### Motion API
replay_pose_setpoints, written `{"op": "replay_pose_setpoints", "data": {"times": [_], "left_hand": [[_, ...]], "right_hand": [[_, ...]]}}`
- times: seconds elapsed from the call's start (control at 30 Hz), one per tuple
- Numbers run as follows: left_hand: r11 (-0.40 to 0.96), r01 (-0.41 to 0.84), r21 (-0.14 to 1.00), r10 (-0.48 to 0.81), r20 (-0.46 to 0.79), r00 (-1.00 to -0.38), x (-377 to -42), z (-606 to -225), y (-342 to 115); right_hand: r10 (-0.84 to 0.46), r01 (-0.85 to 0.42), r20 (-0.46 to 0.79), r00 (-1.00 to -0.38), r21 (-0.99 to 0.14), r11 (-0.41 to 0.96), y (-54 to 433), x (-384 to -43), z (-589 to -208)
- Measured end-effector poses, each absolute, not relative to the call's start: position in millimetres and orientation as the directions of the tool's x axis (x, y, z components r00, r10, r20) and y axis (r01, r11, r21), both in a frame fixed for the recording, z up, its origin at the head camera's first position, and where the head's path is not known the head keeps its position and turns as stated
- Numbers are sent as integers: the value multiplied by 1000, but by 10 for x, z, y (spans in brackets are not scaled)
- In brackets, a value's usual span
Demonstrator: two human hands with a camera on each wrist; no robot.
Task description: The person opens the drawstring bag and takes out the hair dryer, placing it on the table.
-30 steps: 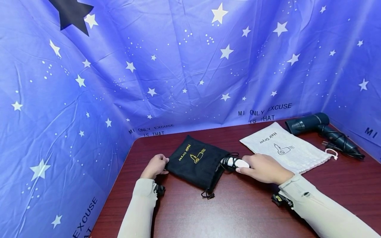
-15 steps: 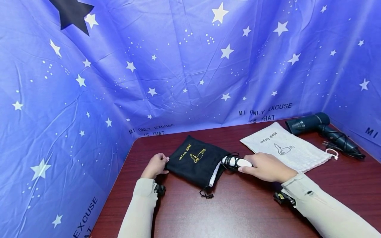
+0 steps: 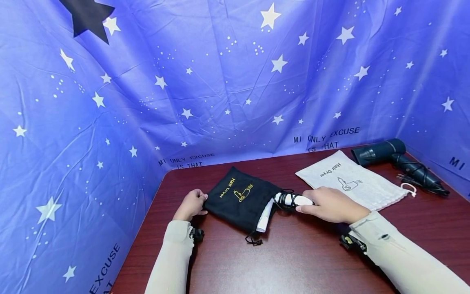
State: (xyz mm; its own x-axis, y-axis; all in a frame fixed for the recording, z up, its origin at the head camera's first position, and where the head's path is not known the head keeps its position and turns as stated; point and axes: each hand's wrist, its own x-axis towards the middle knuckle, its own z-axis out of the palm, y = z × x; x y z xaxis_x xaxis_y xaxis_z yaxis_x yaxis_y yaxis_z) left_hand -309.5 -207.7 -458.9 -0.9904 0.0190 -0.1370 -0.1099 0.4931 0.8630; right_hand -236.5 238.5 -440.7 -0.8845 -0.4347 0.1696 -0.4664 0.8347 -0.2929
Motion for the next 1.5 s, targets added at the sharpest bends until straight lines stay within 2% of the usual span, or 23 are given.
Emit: {"op": "replay_pose_setpoints", "data": {"times": [0.67, 0.97, 1.5], "left_hand": [[473, -137, 871, 4, -157, -988, -3114, -4596, -2083], [456, -143, 879, -10, -155, -988, -3113, -4587, -2086], [419, -169, 892, -24, -175, -984, -3116, -4586, -2101]], "right_hand": [[-454, -486, 173, -874, -302, 820, 2371, -2354, -4410], [-538, -545, 137, -832, -383, 746, 2451, -2404, -4420], [-584, -587, 147, -799, -403, 702, 2553, -2418, -4357]]}}
